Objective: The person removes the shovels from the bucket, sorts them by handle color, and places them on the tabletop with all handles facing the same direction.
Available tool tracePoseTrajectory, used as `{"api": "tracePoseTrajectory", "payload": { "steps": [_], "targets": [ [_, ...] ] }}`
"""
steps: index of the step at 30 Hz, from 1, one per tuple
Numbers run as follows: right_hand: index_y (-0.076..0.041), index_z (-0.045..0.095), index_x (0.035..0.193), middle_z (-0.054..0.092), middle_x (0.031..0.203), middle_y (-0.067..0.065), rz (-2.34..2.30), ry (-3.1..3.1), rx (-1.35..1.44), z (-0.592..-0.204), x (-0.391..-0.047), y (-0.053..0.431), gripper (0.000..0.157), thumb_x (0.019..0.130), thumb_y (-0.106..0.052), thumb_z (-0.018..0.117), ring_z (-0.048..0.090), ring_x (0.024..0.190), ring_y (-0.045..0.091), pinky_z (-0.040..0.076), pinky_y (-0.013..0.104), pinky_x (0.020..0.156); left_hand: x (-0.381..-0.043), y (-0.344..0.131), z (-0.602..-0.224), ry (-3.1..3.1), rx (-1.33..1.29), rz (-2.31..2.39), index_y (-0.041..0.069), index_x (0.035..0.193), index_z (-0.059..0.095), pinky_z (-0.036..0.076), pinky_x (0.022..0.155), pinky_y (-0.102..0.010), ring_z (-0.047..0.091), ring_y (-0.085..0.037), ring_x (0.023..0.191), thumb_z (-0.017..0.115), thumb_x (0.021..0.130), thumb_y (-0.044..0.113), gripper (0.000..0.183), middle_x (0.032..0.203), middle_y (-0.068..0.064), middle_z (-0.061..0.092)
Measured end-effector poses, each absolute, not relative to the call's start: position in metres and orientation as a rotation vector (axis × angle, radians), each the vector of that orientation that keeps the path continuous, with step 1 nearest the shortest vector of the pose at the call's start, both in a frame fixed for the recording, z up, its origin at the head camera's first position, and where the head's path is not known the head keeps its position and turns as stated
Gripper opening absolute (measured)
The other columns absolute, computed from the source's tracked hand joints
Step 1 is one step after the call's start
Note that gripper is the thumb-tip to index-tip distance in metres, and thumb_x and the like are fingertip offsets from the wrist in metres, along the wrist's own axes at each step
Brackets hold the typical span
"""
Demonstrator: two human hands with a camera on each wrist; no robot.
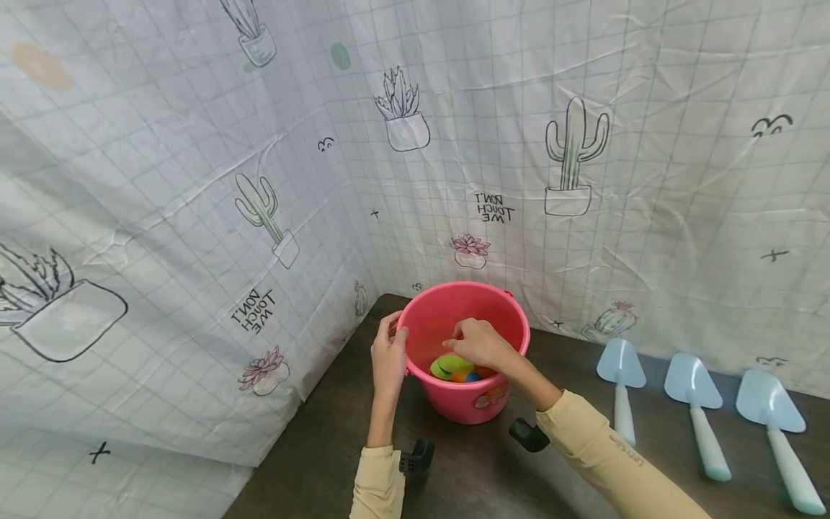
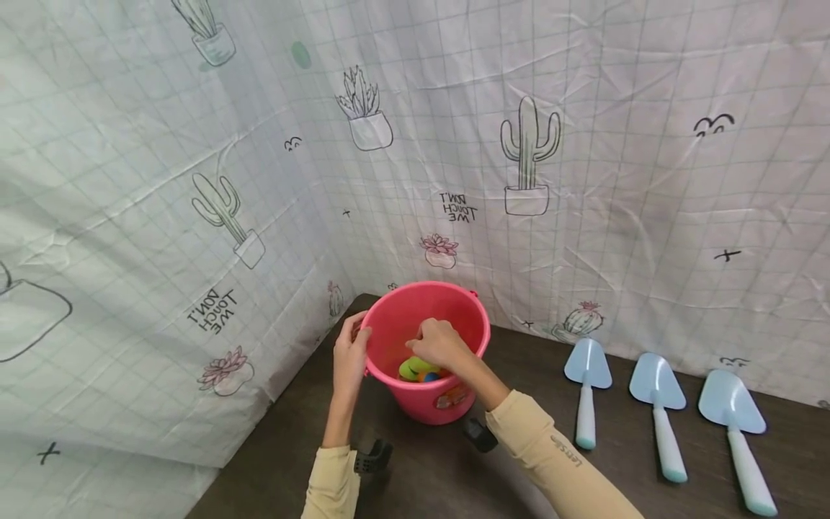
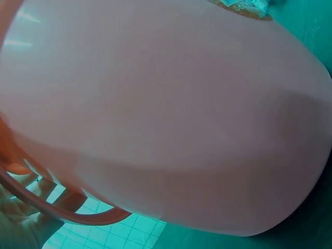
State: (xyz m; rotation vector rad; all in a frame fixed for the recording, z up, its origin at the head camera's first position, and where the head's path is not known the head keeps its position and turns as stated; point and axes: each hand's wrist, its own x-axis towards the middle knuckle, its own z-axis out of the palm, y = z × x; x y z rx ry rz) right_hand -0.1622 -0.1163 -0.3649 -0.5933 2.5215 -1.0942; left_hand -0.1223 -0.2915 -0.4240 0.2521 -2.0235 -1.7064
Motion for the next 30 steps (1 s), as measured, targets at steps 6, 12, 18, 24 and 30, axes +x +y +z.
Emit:
{"api": "tracePoseTrajectory", "payload": {
  "steps": [6,12,18,24,30],
  "targets": [
    [0.004,0.074,0.098,0.064,0.068,0.003,-1.054,2.504,-0.636,-0.3627,-0.165,-0.1149,0.017,0.093,-0.012,0.072,0.052,0.06,0.016,0.05,0.025,0.058,-0.1229,-0.29,-0.422,-2.018,0.268,-1.701,0.004,0.132,0.065,0.058,0.081,-0.056,0.067,-0.038,0.099,0.053,0.102,0.007,0.032,0.121,-0.016,0.068],
    [-0.002,0.071,0.083,0.056,0.062,0.003,-0.988,2.491,-0.655,-0.3614,-0.1672,-0.1125,0.015,0.093,-0.013,0.071,0.048,0.059,0.015,0.046,0.024,0.057,-0.1246,-0.2876,-0.4221,-2.028,0.254,-1.714,0.004,0.133,0.064,0.059,0.082,-0.054,0.068,-0.037,0.102,0.053,0.102,0.009,0.033,0.123,-0.017,0.068],
    [-0.004,0.07,0.082,0.061,0.065,0.004,-0.93,2.468,-0.696,-0.364,-0.1655,-0.1131,0.014,0.092,-0.014,0.074,0.05,0.06,0.014,0.047,0.024,0.058,-0.1214,-0.2883,-0.4251,-2.013,0.278,-1.722,0.005,0.133,0.063,0.058,0.083,-0.057,0.067,-0.04,0.103,0.054,0.103,0.007,0.032,0.125,-0.017,0.067],
    [-0.003,0.068,0.078,0.057,0.063,0.005,-0.902,2.453,-0.745,-0.3645,-0.1651,-0.112,0.018,0.092,-0.013,0.072,0.047,0.057,0.013,0.045,0.023,0.057,-0.123,-0.2877,-0.4233,-2.017,0.268,-1.722,0.005,0.134,0.063,0.059,0.079,-0.053,0.067,-0.04,0.102,0.054,0.103,0.008,0.032,0.125,-0.017,0.067],
    [-0.006,0.062,0.072,0.047,0.059,-0.001,-0.881,2.411,-0.823,-0.3647,-0.1657,-0.1108,0.023,0.093,-0.012,0.07,0.044,0.054,0.011,0.041,0.021,0.055,-0.1226,-0.2879,-0.4226,-2.029,0.273,-1.705,0.006,0.133,0.064,0.06,0.069,-0.042,0.068,-0.039,0.098,0.054,0.103,0.008,0.032,0.124,-0.016,0.068]
  ]
}}
